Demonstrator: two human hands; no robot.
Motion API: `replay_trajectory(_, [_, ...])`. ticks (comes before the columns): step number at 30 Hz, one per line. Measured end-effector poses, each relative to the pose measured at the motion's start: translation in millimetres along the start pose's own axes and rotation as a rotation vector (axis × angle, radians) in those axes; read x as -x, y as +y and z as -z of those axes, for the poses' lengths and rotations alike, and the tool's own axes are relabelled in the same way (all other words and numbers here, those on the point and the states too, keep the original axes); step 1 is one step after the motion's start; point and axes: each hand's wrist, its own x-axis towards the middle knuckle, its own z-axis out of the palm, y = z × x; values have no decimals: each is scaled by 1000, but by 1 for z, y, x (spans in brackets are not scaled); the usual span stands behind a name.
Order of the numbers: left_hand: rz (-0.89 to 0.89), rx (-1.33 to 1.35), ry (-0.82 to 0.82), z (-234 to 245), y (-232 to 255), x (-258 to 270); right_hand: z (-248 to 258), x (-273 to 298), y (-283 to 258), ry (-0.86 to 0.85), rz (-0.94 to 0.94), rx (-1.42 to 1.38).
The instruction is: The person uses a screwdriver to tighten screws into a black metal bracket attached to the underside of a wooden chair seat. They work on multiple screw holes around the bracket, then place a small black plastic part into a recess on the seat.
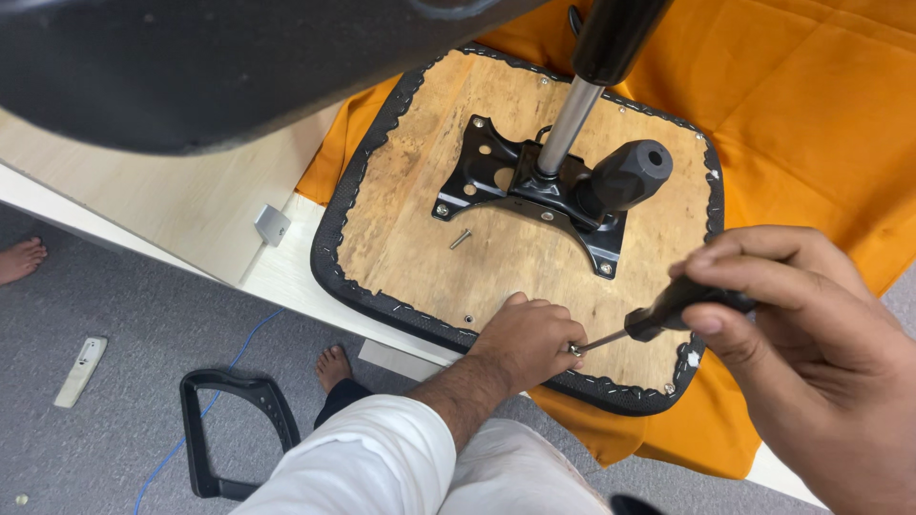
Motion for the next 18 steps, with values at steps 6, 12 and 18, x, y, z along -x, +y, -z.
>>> replay_trajectory(6, [-14, -18, -4, 2, 0, -1, 2, 2, 9, 5, 70, 43])
replay_trajectory(12, [5, -42, -39, 8, 4, -2, -1, 2, 15, 22, 101, -65])
replay_trajectory(18, [47, 28, -26, 8, 7, 2, -2, 0, 14, 104, 46, -164])
